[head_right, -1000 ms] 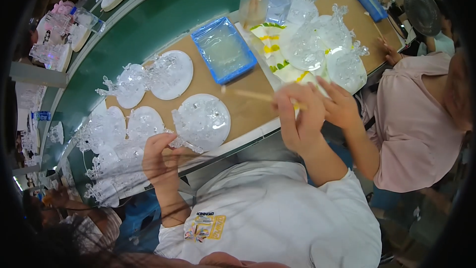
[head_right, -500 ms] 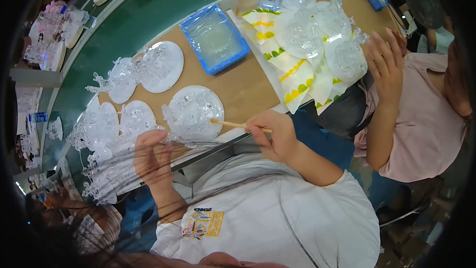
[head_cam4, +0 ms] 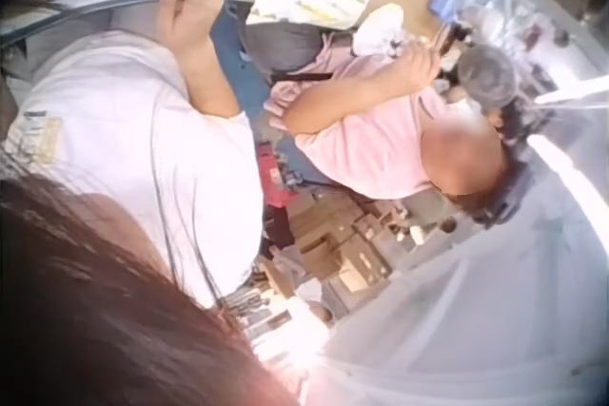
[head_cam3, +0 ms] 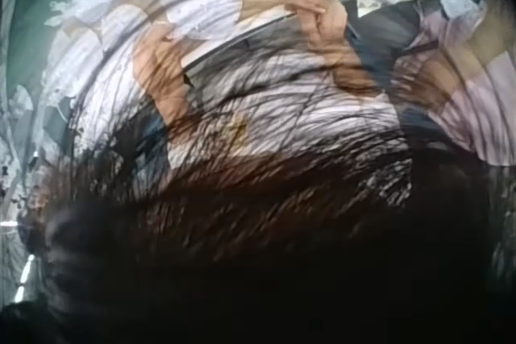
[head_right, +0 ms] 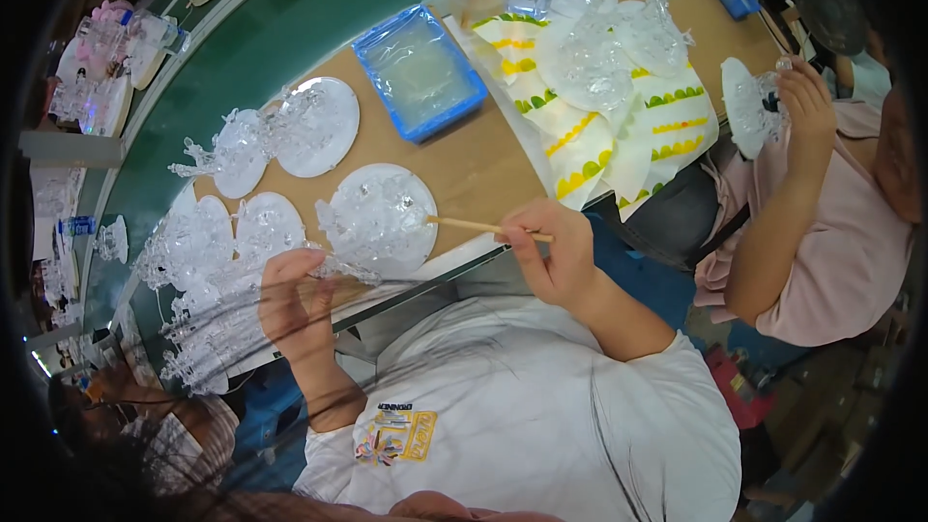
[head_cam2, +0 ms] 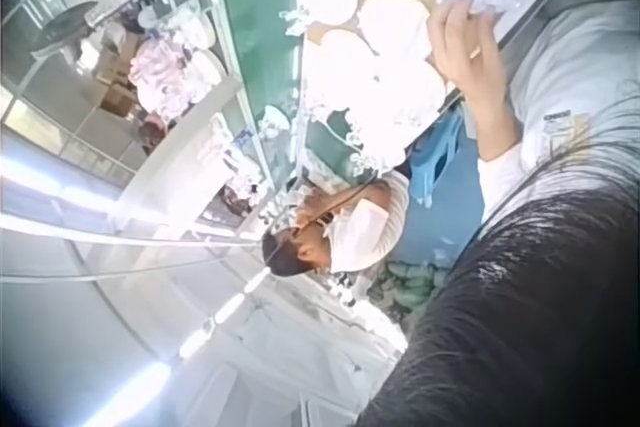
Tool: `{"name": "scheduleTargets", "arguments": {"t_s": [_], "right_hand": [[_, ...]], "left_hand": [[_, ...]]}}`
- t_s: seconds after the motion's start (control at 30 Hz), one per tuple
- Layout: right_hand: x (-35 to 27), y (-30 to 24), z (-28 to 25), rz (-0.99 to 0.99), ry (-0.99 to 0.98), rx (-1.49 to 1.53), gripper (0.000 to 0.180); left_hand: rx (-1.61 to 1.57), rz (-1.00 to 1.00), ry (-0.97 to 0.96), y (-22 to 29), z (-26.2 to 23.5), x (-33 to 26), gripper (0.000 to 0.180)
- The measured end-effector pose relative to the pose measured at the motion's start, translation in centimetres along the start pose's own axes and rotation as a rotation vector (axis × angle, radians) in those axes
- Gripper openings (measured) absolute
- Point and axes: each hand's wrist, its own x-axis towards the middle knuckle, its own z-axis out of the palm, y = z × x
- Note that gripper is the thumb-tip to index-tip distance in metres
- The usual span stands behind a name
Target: Applying adhesive to decorative lighting fixture parts using a wooden applicator stick.
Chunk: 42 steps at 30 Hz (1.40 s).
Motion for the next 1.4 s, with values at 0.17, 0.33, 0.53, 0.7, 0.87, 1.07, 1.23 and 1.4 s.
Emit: {"name": "scheduleTargets", "arguments": {"t_s": [0.17,0.33,0.53,0.7,0.87,1.07,1.23,1.4], "right_hand": [[0.0,-2.0,-0.9,-0.090,-0.334,-0.210,0.009],[-1.1,-1.2,-0.5,-0.054,-0.150,-0.076,0.010],[-1.0,-1.0,-0.5,-0.110,-0.337,-0.160,0.008],[-1.9,-1.1,1.0,-0.129,-0.314,-0.073,0.006],[-2.8,-0.8,0.8,-0.192,-0.385,-0.110,0.008],[-3.0,-0.5,1.4,-0.290,-0.319,-0.147,0.009],[-2.7,-0.1,2.2,-0.230,-0.225,-0.025,0.006],[-2.8,-1.4,1.1,-0.203,-0.150,-0.085,0.005]], "left_hand": [[-0.074,-0.037,0.040,0.3,0.3,-0.6,0.028],[-0.158,-0.021,0.027,0.0,0.6,-0.8,0.036],[-0.011,0.011,0.101,0.0,0.8,-0.6,0.029],[0.069,0.129,0.071,0.5,1.1,-1.4,0.027],[0.133,0.154,0.057,1.1,1.3,-1.7,0.028],[0.237,0.234,0.059,2.2,1.6,-1.9,0.030],[0.213,0.157,0.108,2.1,1.5,-1.9,0.028],[0.304,0.259,0.093,2.0,0.6,-0.9,0.026]]}}
